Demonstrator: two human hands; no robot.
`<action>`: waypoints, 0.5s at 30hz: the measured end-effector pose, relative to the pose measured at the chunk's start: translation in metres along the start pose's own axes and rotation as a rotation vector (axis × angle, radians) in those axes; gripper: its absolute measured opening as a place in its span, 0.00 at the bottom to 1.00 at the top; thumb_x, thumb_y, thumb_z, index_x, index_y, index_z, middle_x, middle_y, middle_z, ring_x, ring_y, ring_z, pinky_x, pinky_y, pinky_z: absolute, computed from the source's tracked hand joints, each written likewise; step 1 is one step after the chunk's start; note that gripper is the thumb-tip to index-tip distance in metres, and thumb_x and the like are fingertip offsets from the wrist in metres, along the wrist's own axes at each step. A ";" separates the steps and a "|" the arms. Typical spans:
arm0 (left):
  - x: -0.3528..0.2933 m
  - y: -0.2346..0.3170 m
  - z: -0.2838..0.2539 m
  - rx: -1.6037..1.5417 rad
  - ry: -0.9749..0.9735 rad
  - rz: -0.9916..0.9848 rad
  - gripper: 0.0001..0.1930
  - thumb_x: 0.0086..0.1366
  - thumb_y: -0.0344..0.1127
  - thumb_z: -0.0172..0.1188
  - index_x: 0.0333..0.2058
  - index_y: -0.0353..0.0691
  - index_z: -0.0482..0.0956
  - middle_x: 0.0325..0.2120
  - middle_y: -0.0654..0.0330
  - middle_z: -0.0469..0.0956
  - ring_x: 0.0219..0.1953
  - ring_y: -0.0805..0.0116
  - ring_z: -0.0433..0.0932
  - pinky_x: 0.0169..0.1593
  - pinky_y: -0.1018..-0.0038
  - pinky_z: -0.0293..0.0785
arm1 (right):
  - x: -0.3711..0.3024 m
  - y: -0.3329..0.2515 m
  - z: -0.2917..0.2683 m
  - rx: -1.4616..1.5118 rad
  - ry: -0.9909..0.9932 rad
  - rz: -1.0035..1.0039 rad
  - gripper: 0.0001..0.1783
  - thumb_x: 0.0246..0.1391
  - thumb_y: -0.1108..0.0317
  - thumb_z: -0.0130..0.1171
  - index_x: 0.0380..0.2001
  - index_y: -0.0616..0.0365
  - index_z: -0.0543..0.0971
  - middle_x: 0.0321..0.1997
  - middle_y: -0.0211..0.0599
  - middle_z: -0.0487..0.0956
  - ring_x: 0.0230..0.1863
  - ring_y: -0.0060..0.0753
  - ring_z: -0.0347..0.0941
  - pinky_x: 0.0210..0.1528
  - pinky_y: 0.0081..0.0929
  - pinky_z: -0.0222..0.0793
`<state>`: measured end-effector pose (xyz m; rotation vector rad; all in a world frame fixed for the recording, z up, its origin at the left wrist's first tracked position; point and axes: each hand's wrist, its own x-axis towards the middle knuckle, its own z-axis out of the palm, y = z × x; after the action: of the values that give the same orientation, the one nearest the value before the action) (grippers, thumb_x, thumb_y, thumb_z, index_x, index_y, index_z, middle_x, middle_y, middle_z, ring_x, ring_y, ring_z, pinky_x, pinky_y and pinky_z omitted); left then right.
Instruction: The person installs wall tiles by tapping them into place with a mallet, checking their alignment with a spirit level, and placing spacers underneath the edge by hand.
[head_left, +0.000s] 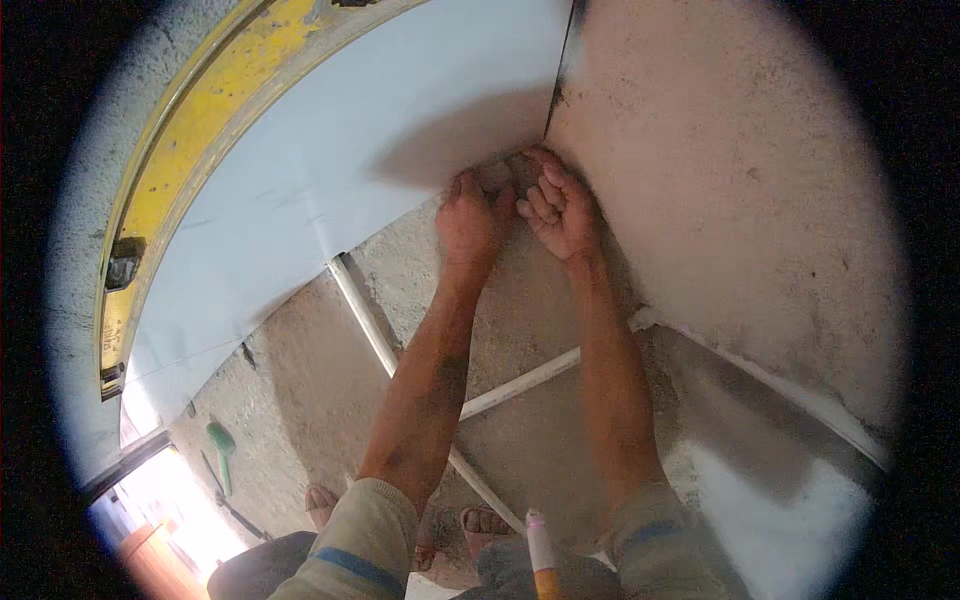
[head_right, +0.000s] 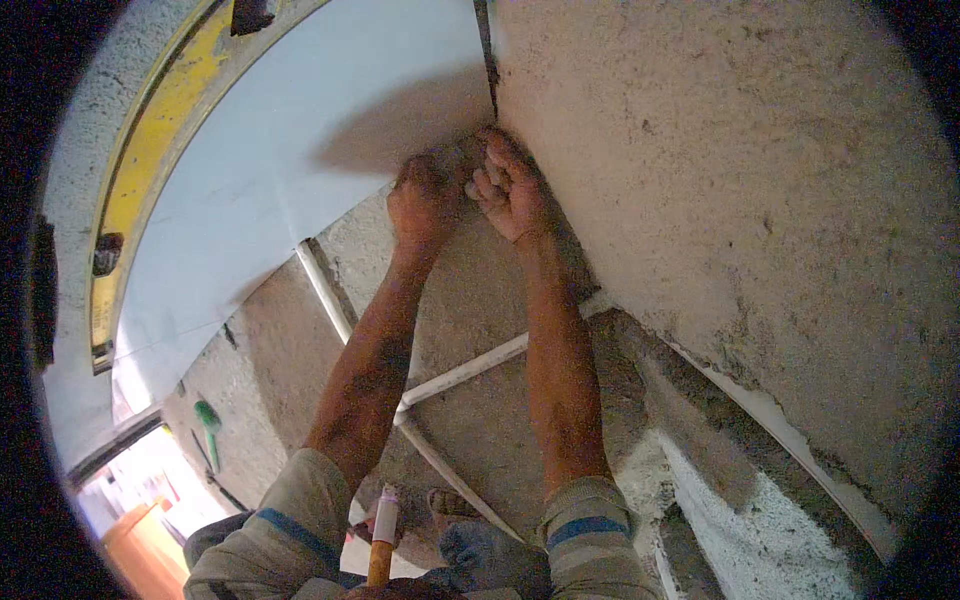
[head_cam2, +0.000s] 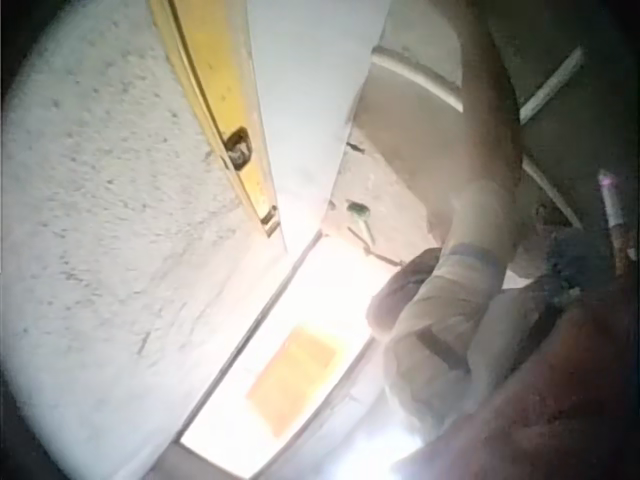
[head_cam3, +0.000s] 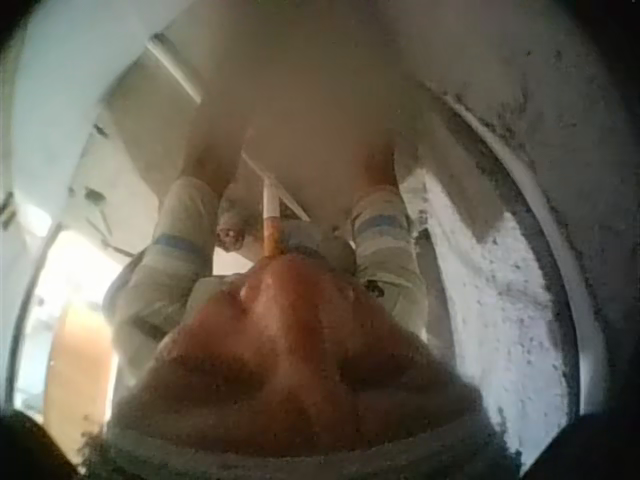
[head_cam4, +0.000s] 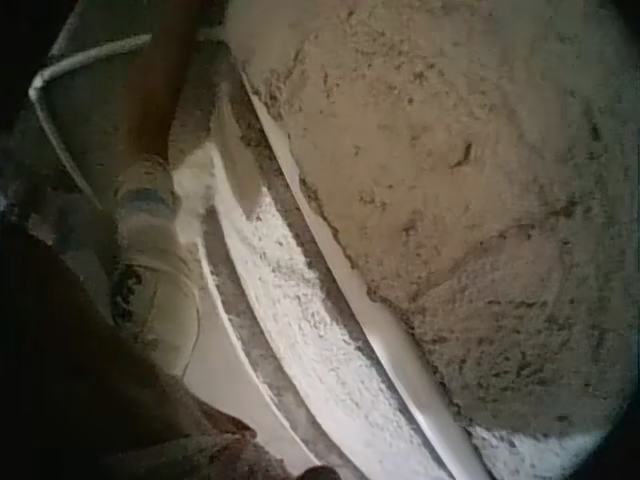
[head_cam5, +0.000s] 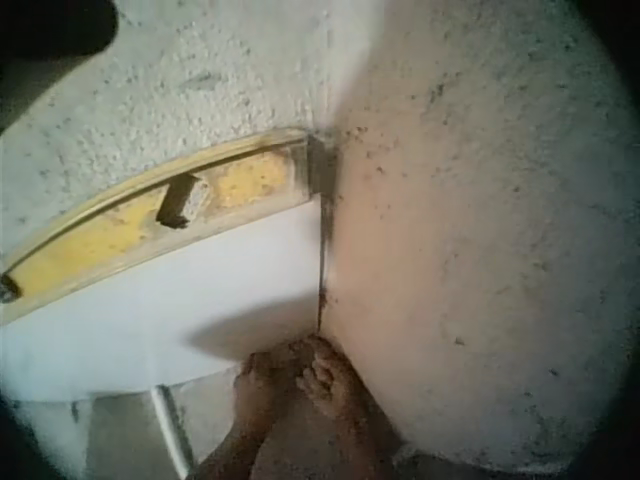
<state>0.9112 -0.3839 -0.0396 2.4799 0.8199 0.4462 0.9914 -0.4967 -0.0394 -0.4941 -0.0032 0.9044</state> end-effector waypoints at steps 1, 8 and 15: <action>-0.001 -0.001 0.000 0.002 -0.001 0.004 0.23 0.54 0.47 0.61 0.43 0.35 0.72 0.37 0.44 0.76 0.38 0.44 0.77 0.39 0.56 0.75 | 0.000 0.000 0.000 -0.010 0.016 0.007 0.22 0.56 0.65 0.51 0.55 0.57 0.69 0.12 0.18 0.49 0.13 0.16 0.44 0.25 0.19 0.51; -0.010 -0.003 0.000 -0.002 0.085 0.120 0.19 0.58 0.43 0.57 0.43 0.35 0.74 0.37 0.46 0.76 0.38 0.45 0.77 0.40 0.57 0.75 | 0.001 0.003 -0.002 -0.003 0.172 0.022 0.23 0.56 0.65 0.50 0.55 0.57 0.69 0.12 0.18 0.48 0.13 0.16 0.44 0.25 0.19 0.52; -0.011 0.002 -0.004 0.117 0.062 0.150 0.17 0.59 0.42 0.55 0.43 0.36 0.75 0.39 0.49 0.76 0.39 0.48 0.77 0.39 0.59 0.76 | 0.002 0.003 -0.006 -0.014 -0.026 -0.006 0.22 0.56 0.65 0.50 0.54 0.57 0.70 0.12 0.18 0.49 0.13 0.16 0.46 0.26 0.20 0.56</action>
<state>0.9023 -0.3907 -0.0372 2.6596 0.7052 0.5445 0.9920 -0.4960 -0.0464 -0.4947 -0.0345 0.9057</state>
